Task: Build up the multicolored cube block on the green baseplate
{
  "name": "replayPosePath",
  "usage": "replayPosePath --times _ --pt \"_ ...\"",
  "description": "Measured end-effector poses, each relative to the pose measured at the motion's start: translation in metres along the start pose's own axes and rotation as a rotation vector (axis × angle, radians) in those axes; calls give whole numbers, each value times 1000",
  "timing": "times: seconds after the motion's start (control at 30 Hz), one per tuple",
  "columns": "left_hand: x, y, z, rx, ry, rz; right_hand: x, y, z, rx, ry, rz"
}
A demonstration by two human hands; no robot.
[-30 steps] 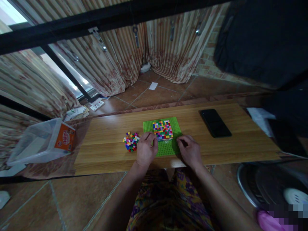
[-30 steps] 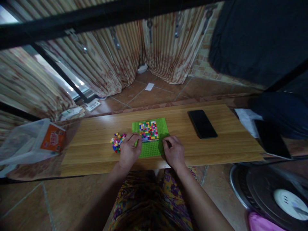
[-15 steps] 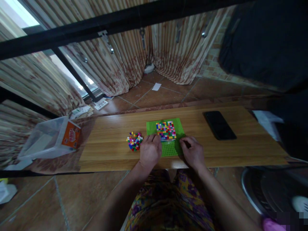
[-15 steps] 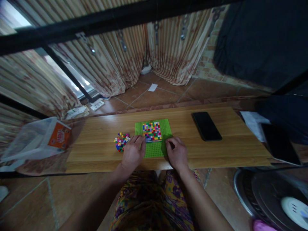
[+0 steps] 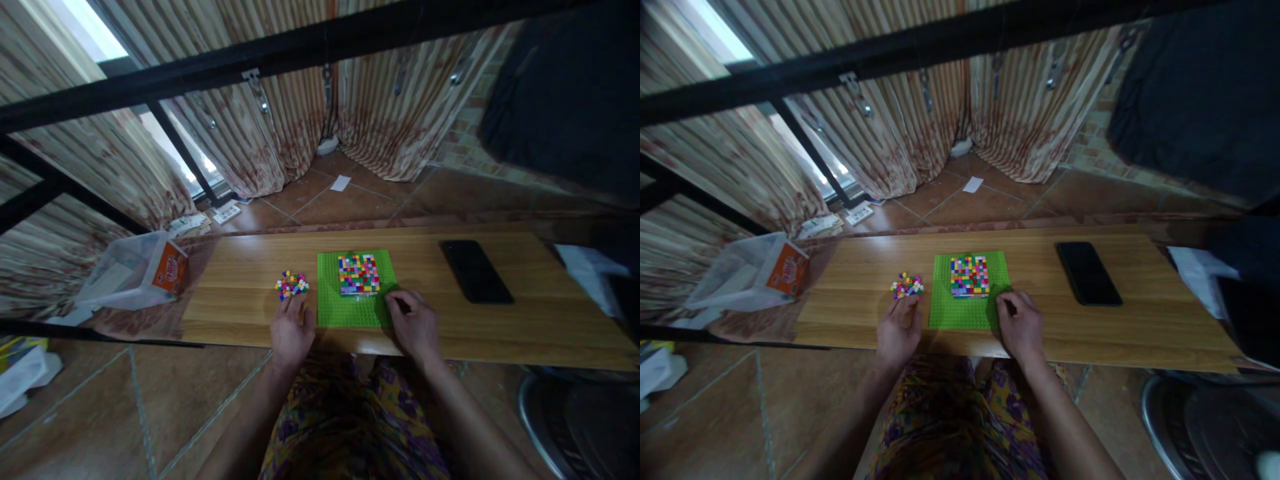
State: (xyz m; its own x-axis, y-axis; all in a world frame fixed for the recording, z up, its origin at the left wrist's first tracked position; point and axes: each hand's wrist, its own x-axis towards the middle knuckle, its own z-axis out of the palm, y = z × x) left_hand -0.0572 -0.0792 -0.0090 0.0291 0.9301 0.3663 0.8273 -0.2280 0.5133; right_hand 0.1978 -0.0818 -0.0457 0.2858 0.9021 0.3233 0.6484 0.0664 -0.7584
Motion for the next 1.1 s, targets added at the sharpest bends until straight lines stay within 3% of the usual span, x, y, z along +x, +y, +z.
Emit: replayPosePath --times 0.13,0.23,0.5,1.1 --pt "-2 -35 -18 70 27 -197 0 -1 0 -1 1 -2" --pt "1 -46 -25 128 -1 -260 0 -1 0 2 3 -8" --pt "11 -44 -20 192 -47 -238 0 0 0 1 12 -13" --pt "16 -44 -11 -29 10 -471 0 1 0 1 9 -25"
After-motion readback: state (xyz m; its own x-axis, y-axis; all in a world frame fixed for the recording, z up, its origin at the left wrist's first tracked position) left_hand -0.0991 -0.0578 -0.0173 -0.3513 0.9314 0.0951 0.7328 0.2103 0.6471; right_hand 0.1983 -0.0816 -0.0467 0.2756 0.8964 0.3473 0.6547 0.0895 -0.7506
